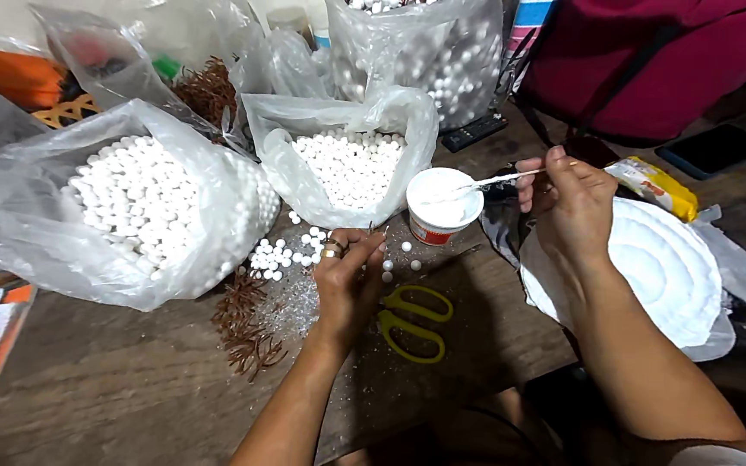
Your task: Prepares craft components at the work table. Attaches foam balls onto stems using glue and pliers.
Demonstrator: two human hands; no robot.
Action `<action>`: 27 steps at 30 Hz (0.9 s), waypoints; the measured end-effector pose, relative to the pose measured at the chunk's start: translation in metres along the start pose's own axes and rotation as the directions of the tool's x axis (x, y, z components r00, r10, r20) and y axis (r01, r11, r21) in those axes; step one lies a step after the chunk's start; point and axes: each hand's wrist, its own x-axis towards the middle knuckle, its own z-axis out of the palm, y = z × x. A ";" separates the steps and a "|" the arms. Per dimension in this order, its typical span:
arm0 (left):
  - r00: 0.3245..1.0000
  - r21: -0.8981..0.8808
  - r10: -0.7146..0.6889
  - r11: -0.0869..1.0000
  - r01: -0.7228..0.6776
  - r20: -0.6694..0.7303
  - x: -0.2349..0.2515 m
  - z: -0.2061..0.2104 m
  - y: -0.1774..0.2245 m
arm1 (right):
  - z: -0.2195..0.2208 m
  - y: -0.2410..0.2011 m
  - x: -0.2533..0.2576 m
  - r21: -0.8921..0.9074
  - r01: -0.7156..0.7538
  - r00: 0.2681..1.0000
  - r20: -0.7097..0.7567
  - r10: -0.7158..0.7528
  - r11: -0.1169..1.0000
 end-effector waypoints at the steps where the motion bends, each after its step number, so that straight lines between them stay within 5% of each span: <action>1: 1.000 -0.021 0.000 1.000 0.000 0.001 0.000 0.001 0.000 | 0.000 -0.001 0.000 0.038 -0.025 1.000 -0.005 0.026 0.999; 8: 1.000 -0.079 -0.015 0.997 0.015 -0.006 -0.003 0.004 0.000 | 0.006 0.000 -0.007 0.240 -0.207 0.975 0.130 0.180 0.948; 27: 1.000 -0.016 0.004 1.000 -0.004 -0.012 -0.002 0.006 0.001 | 0.014 0.004 -0.014 0.231 -0.210 0.968 0.182 0.170 0.950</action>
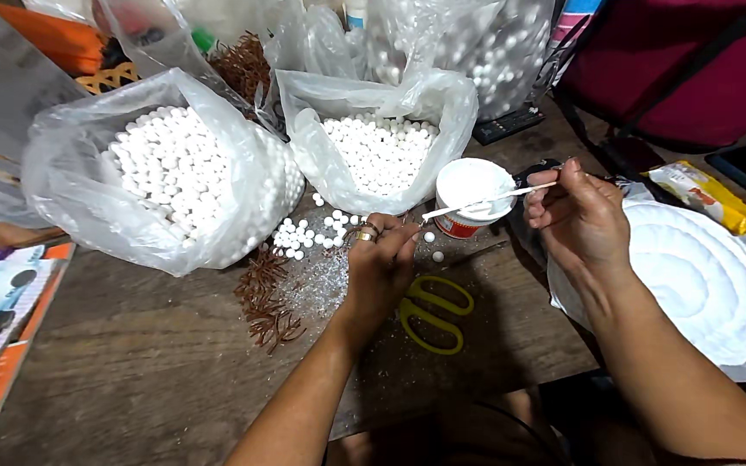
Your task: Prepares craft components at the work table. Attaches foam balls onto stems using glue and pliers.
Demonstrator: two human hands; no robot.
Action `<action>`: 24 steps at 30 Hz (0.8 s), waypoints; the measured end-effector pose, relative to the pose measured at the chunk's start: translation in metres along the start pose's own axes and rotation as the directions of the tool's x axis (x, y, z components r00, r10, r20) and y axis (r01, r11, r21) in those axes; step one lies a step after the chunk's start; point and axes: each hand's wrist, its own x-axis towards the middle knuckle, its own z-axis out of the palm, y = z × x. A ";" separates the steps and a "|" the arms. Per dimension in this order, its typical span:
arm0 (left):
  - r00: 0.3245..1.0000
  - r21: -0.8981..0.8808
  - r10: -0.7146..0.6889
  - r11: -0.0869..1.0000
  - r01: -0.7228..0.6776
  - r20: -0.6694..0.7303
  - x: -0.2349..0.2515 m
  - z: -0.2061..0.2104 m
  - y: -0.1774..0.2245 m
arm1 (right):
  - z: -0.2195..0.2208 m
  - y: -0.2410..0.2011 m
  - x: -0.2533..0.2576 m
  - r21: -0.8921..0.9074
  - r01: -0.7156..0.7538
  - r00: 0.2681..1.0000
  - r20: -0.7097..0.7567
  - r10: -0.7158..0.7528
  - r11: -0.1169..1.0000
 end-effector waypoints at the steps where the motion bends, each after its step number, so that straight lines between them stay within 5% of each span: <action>1: 1.000 0.005 0.001 1.000 -0.001 -0.002 0.000 0.000 0.000 | 0.000 0.000 0.000 -0.007 0.000 1.000 -0.001 0.000 1.000; 24: 1.000 0.024 0.001 1.000 -0.001 -0.006 0.000 -0.001 0.001 | 0.001 -0.002 -0.001 0.004 -0.019 1.000 -0.002 0.019 1.000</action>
